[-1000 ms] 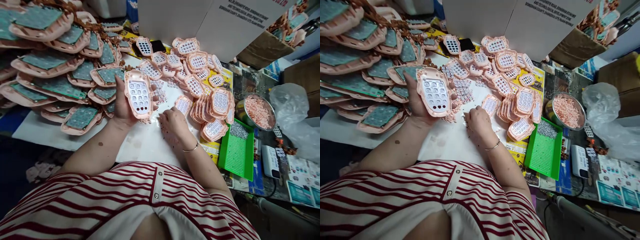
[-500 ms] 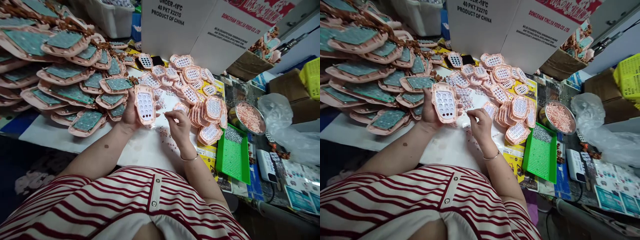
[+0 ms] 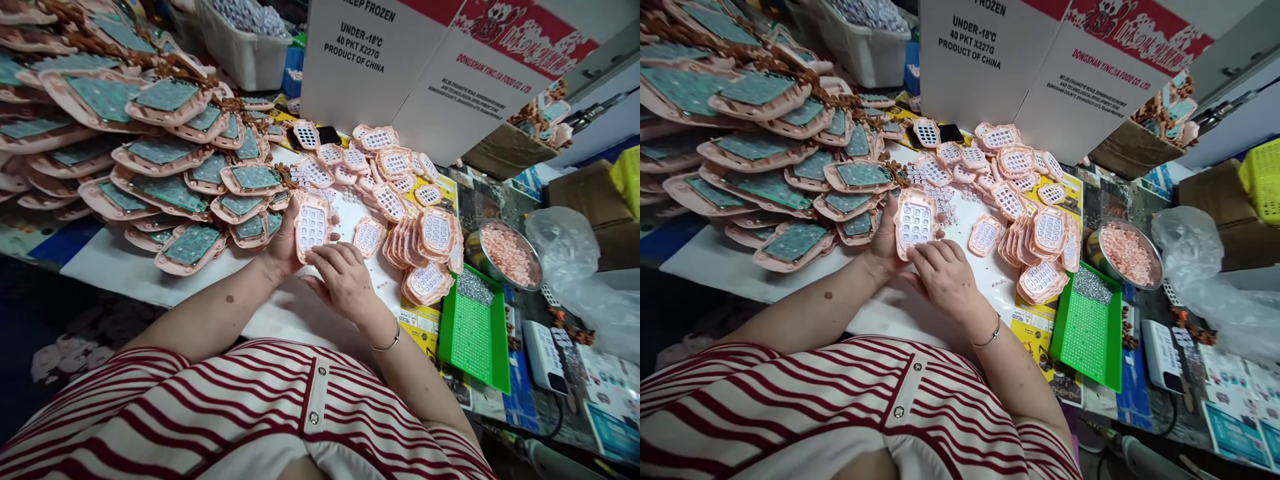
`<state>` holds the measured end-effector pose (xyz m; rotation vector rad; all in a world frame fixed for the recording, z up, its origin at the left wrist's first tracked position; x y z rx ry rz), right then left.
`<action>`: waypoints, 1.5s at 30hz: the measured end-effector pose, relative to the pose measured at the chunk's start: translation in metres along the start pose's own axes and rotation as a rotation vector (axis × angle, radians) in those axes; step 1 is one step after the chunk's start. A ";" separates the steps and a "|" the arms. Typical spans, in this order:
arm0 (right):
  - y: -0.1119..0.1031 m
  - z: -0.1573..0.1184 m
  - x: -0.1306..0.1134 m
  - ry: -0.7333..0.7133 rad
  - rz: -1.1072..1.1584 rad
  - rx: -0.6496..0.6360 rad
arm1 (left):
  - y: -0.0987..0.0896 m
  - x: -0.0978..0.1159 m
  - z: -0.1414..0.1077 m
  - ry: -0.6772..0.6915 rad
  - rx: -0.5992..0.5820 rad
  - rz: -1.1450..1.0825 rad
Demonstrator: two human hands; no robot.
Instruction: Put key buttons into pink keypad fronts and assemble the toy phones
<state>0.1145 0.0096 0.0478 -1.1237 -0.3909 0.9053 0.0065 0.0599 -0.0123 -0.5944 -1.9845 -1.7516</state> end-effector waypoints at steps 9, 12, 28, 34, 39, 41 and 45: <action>-0.024 0.022 0.037 0.130 0.091 0.062 | 0.003 0.008 -0.001 0.048 -0.018 -0.071; -0.009 0.009 0.010 -0.016 -0.065 0.082 | 0.003 0.005 0.000 0.036 -0.013 -0.059; 0.001 -0.009 0.091 0.424 -0.536 -0.313 | -0.002 -0.002 -0.006 -0.048 -0.052 0.056; -0.015 0.057 0.154 0.579 -0.606 -0.250 | -0.004 0.002 -0.002 -0.001 -0.036 0.026; 0.012 0.083 0.202 0.733 -0.646 -0.538 | -0.004 0.007 0.000 0.008 -0.011 0.036; 0.009 0.082 0.203 0.762 -0.656 -0.511 | -0.003 0.009 0.001 0.007 -0.006 0.028; -0.016 0.071 0.163 0.666 -0.593 -0.278 | -0.003 0.008 0.002 -0.017 -0.010 -0.019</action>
Point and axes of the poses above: each hand's wrist, its own z-axis towards the middle knuckle, its own y-axis out of the palm, x = y × z, the point moved 5 cm from there along z, towards the middle knuckle, and after that the axes turned 10 degrees about y, right-handed, at the moved point
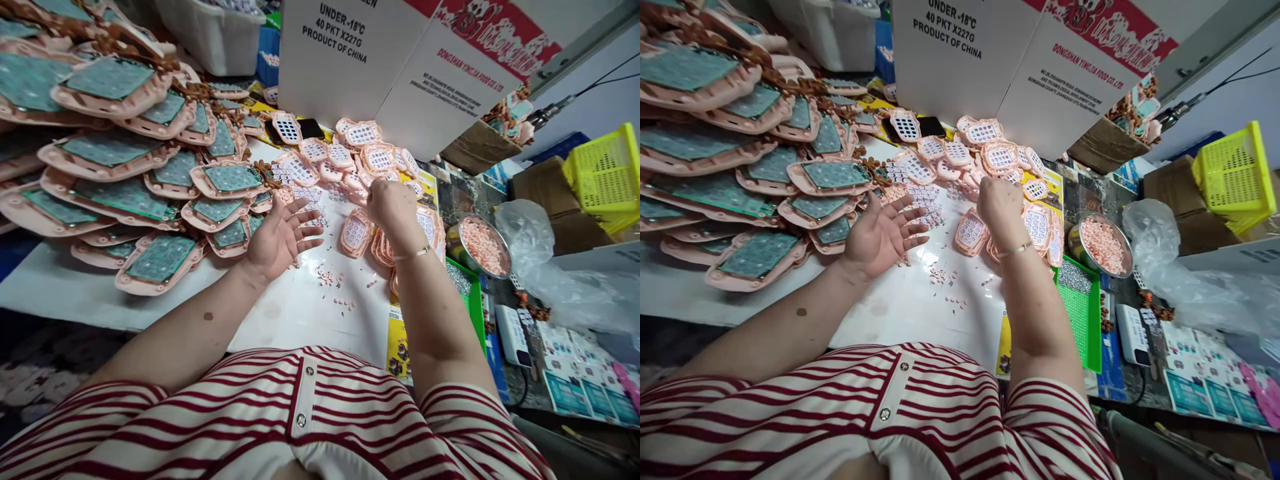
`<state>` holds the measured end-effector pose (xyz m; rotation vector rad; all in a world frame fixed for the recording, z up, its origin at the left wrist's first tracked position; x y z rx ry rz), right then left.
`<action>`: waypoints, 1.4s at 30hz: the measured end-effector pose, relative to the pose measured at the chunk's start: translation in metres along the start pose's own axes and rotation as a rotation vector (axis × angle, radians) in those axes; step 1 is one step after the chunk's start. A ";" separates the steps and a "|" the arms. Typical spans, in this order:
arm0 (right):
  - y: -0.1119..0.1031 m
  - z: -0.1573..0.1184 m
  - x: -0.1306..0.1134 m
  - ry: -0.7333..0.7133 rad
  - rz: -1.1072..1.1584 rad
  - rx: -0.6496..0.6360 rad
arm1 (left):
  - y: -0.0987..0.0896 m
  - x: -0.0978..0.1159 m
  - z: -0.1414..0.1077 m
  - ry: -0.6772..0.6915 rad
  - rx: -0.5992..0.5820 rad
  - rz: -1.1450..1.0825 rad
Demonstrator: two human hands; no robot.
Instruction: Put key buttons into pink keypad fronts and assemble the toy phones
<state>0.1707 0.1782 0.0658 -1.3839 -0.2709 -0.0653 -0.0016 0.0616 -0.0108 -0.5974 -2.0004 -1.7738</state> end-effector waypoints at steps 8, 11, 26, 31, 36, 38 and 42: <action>-0.031 -0.132 -0.042 -0.585 0.227 0.451 | 0.007 -0.012 -0.001 -0.104 -0.076 -0.072; -0.027 -0.149 -0.045 -0.653 0.245 0.498 | 0.010 -0.012 -0.003 -0.114 -0.059 -0.092; -0.041 -0.116 -0.057 -0.277 1.022 0.074 | 0.015 0.013 -0.010 0.414 -0.324 0.226; -0.039 -0.105 -0.074 -0.299 1.372 -0.263 | 0.009 0.018 -0.012 0.317 -0.263 0.229; -0.016 -0.124 -0.056 -0.242 1.056 -0.186 | 0.006 0.017 -0.011 0.216 -0.192 0.140; -0.001 -0.142 -0.053 -0.241 0.704 -0.150 | 0.002 0.016 -0.008 0.184 -0.140 0.061; 0.029 -0.167 -0.056 -0.268 0.283 -0.121 | -0.003 0.012 -0.005 0.154 -0.122 -0.025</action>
Point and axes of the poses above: each hand's wrist, its own z-axis towards the middle knuckle, its own y-axis out of the palm, x = y × z, the point moved 5 cm from there along z, towards the middle knuckle, and after that the axes turned 10 degrees about y, right-handed, at the moved point
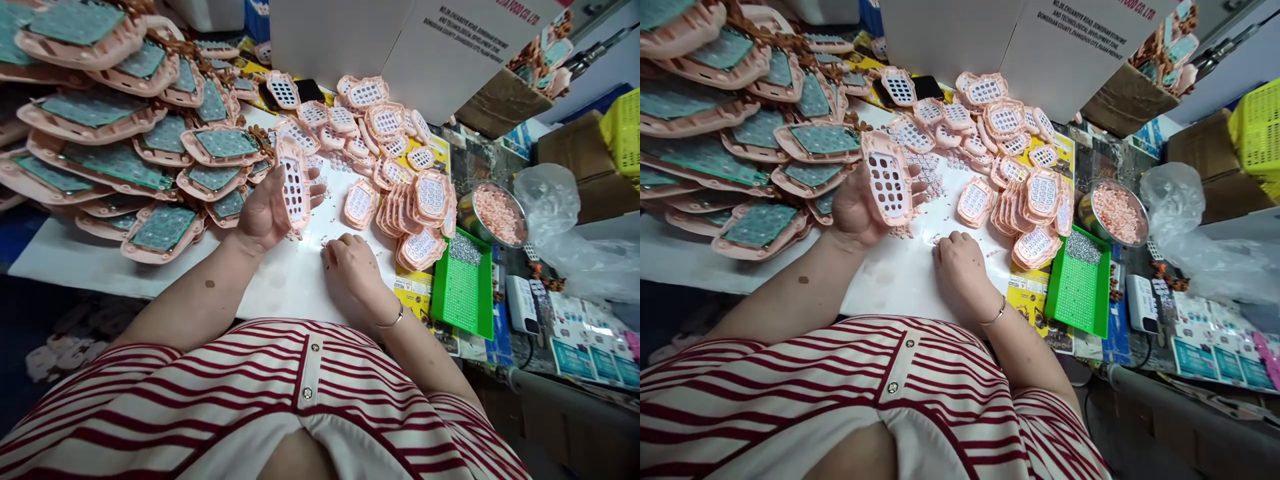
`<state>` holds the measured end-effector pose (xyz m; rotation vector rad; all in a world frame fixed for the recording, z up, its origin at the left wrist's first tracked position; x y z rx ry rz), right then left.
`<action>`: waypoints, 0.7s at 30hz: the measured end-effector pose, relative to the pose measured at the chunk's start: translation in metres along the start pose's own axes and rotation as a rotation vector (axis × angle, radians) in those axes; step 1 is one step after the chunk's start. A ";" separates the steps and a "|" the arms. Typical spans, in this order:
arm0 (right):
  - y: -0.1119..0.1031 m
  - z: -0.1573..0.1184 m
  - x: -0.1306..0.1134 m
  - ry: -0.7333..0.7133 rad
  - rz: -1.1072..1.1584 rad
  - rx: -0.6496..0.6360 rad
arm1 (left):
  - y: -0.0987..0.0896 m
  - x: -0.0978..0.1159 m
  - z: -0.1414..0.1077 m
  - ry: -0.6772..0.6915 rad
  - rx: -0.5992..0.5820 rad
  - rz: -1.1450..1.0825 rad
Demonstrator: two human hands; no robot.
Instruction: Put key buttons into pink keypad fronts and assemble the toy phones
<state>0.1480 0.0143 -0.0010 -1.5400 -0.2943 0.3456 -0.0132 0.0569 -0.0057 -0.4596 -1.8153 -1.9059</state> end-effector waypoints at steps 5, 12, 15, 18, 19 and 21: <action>0.004 0.010 0.014 0.094 0.037 0.013 | 0.000 -0.009 -0.004 -0.088 0.025 -0.001; -0.044 0.007 0.004 -0.095 0.370 0.519 | 0.007 -0.021 -0.008 -0.193 -0.006 0.021; -0.043 0.006 -0.013 -0.229 0.310 0.532 | 0.007 -0.027 -0.011 -0.250 -0.048 0.000; -0.040 0.007 -0.019 -0.287 0.309 0.463 | 0.006 -0.027 -0.012 -0.260 -0.067 -0.008; -0.040 0.007 -0.019 -0.296 0.315 0.431 | 0.007 -0.026 -0.012 -0.255 -0.072 -0.017; -0.040 0.005 -0.020 -0.327 0.289 0.383 | 0.008 -0.025 -0.011 -0.249 -0.089 -0.046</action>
Point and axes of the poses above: each hand's wrist, its own z-axis towards the middle knuckle, its own y-axis out of the palm, x = y × z, the point moved 5 cm from there along z, towards the middle knuckle, and after that the axes turned 10 degrees about y, right-handed, at the moved point
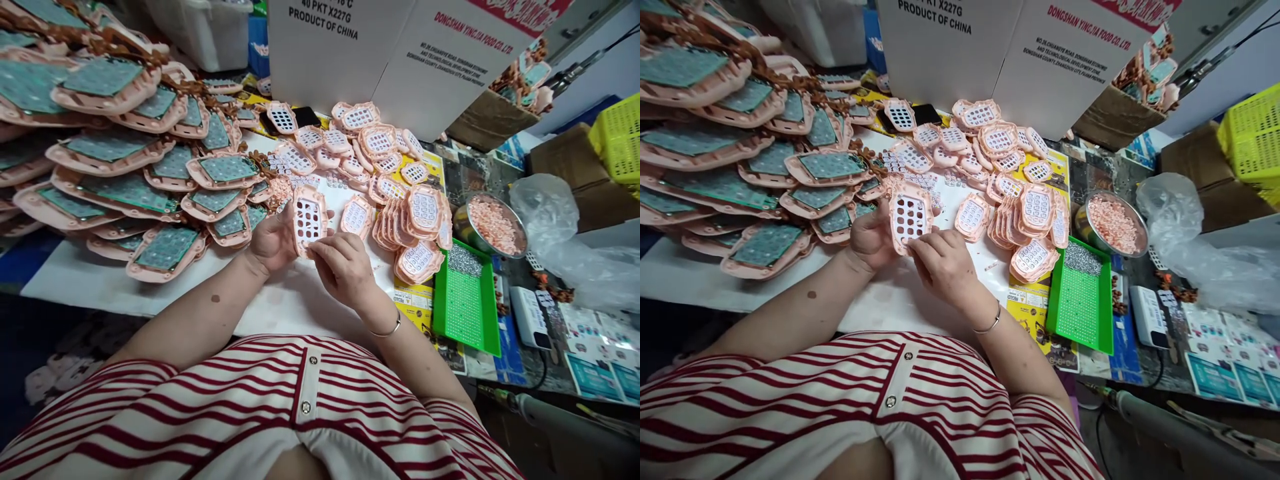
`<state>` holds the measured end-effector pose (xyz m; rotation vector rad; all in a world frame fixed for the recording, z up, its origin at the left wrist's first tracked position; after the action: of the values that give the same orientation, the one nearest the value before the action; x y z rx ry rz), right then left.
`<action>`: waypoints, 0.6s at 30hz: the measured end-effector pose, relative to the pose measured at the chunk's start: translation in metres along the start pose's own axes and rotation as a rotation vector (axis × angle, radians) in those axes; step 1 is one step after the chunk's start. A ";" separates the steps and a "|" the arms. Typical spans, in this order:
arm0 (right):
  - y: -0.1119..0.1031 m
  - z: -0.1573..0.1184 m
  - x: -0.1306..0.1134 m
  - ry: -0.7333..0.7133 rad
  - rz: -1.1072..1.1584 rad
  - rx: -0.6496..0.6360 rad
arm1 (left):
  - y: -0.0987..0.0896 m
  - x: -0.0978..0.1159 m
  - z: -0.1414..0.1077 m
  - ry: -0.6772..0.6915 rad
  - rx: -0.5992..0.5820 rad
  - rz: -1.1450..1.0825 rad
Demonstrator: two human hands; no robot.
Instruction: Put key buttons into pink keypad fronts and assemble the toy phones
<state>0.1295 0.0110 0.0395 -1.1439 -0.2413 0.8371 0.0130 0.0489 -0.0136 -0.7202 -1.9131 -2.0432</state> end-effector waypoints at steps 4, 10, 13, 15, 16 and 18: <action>-0.004 -0.008 -0.008 -0.133 -0.139 -0.033 | 0.001 0.000 0.001 -0.006 -0.032 -0.003; -0.003 -0.015 -0.005 0.011 0.014 -0.106 | 0.002 0.001 -0.002 0.073 -0.047 0.134; -0.010 -0.011 -0.001 0.021 0.076 -0.038 | 0.001 0.003 -0.003 0.061 -0.004 0.105; -0.019 -0.005 0.006 0.043 0.110 0.057 | 0.000 0.010 -0.002 0.095 0.024 0.066; -0.023 -0.001 0.010 0.069 0.133 0.096 | 0.000 0.014 -0.001 0.119 0.032 0.049; -0.026 0.004 0.016 0.102 0.158 0.122 | 0.000 0.021 0.001 0.161 0.042 0.021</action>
<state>0.1500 0.0211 0.0597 -1.0970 -0.0156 0.9170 -0.0045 0.0526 -0.0033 -0.5455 -1.8444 -1.9773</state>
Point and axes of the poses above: each hand's wrist, its own z-axis towards the middle knuckle, its own y-axis out of the palm, x = y × z, the point moved 5 cm from there along z, towards the middle knuckle, and after that the axes turned 10 degrees about y, right-handed, at the moved point
